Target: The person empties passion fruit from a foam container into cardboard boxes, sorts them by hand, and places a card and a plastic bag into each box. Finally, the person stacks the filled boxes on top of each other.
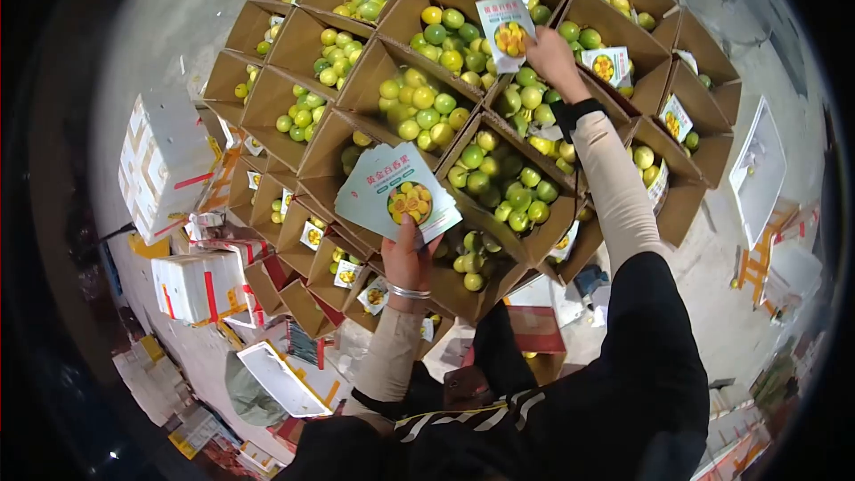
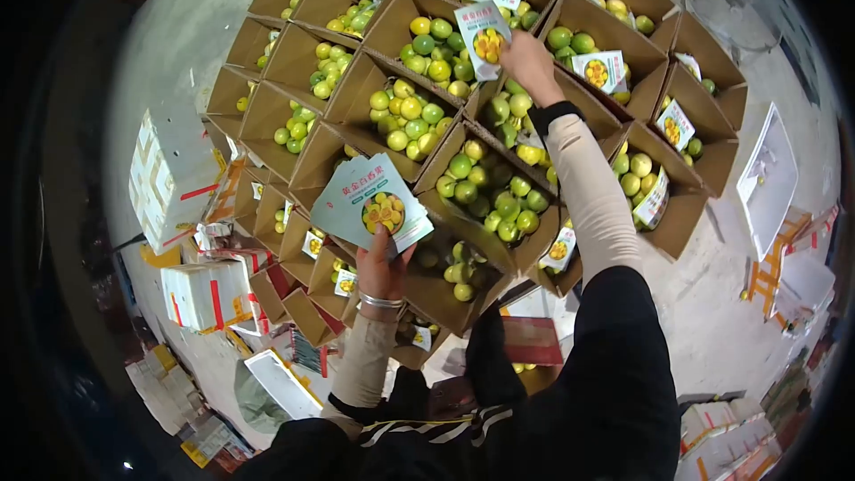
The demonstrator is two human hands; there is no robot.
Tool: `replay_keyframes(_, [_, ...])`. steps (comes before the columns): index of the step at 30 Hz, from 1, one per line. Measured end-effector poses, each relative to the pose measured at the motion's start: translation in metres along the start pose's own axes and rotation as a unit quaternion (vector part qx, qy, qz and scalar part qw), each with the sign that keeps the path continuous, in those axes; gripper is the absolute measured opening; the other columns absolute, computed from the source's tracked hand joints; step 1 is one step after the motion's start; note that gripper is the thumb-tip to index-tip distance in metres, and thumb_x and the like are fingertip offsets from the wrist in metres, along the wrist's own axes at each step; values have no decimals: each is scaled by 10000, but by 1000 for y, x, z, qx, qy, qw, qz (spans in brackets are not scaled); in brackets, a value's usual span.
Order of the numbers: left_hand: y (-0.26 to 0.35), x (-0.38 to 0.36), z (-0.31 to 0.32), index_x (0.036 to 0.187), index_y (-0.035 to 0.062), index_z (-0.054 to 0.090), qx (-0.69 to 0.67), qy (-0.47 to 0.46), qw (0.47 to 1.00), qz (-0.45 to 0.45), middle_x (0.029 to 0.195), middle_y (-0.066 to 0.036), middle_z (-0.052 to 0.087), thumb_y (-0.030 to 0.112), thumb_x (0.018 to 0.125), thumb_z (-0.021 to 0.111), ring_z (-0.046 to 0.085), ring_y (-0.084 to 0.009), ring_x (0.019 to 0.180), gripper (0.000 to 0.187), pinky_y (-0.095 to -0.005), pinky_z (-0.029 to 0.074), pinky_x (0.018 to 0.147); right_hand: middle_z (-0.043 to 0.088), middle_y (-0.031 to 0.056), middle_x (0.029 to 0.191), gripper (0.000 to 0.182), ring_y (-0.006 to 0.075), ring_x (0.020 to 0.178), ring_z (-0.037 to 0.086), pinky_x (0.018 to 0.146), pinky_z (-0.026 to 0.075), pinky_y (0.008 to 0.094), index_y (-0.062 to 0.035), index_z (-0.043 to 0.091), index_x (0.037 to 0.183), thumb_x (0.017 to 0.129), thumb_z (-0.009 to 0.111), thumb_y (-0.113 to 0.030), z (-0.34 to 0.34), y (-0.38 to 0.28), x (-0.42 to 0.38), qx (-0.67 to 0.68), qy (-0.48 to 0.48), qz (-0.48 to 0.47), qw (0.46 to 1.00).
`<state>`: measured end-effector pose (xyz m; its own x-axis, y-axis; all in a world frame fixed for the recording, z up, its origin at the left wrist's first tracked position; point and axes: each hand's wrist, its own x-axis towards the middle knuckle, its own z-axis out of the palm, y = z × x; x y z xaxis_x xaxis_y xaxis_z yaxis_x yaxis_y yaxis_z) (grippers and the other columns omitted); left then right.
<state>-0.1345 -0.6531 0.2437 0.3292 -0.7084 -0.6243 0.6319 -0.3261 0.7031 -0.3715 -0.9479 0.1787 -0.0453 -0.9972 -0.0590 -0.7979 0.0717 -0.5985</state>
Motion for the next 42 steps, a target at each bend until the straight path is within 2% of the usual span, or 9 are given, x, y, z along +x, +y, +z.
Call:
replay_keyframes(8, [-9, -13, -31, 1262, 23, 444, 6, -54, 997, -58, 1152, -120, 589, 155, 934, 520, 646, -252, 960, 362, -313, 602, 673, 658, 210, 906, 667, 333, 804, 657, 674, 524, 425, 16, 597, 970, 684, 692, -579, -45, 8, -129, -250, -32, -4, 968])
replay_keyframes(10, [-10, -16, -23, 1264, 32, 458, 45, -70, 993, -83, 1181, -119, 579, 144, 931, 529, 627, -264, 1004, 358, -367, 582, 753, 651, 240, 849, 828, 346, 802, 653, 706, 519, 395, 63, 632, 923, 680, 595, -728, -64, -60, -170, -113, -281, 97, 948])
replay_keyframes(16, [22, -8, -14, 1278, 47, 451, -91, -145, 981, -95, 1230, -127, 545, 128, 942, 504, 574, -290, 1095, 350, -472, 521, 881, 614, 215, 749, 268, 391, 723, 601, 638, 476, 444, -35, 630, 995, 855, 566, -254, -22, -125, -218, 60, -315, -178, 930])
replay_keyframes(20, [55, 23, -30, 1307, 73, 411, -176, -122, 976, -37, 1242, -99, 539, 228, 968, 470, 579, -290, 1086, 377, -488, 529, 850, 622, 240, 931, 380, 347, 853, 620, 745, 488, 409, -69, 570, 1161, 788, 496, -55, 11, -132, -166, 158, -328, -285, 887])
replay_keyframes(26, [76, 36, -79, 1331, 61, 377, -121, -74, 989, 50, 1257, -117, 523, 167, 960, 473, 570, -294, 1104, 397, -444, 559, 820, 613, 271, 1039, 528, 387, 951, 612, 762, 504, 448, 34, 389, 1217, 870, 538, -335, 50, -99, -19, -119, -103, 18, 987])
replay_keyframes(28, [71, 33, -85, 1331, 63, 379, -125, -71, 989, 43, 1258, -118, 522, 129, 947, 487, 567, -291, 1108, 404, -452, 551, 836, 622, 285, 975, 645, 390, 911, 623, 728, 513, 447, 51, 441, 1169, 832, 579, -482, 49, -113, -43, -163, 3, -67, 984])
replay_keyframes(32, [52, 22, -76, 1324, 57, 390, -146, -88, 985, 34, 1270, -117, 511, 45, 918, 507, 556, -283, 1119, 424, -484, 518, 886, 644, 202, 764, 529, 376, 759, 637, 697, 503, 467, -18, 642, 912, 833, 559, -535, 41, -186, -165, -59, -381, -173, 906])
replay_keyframes(38, [64, 21, -90, 1324, 48, 386, -213, -64, 975, -7, 1307, -126, 483, 153, 963, 463, 517, -317, 1164, 384, -534, 457, 950, 647, 192, 849, 300, 365, 783, 628, 710, 496, 452, -133, 608, 1102, 809, 586, -193, 61, -191, -199, 71, -354, -330, 872])
replay_keyframes(42, [83, 40, -140, 1320, 36, 379, -183, -15, 979, 87, 1293, -120, 500, 200, 981, 423, 509, -338, 1170, 379, -521, 451, 969, 669, 173, 886, 425, 331, 785, 650, 695, 514, 434, -101, 560, 1167, 822, 603, -345, 76, -174, -128, -157, -232, -222, 934])
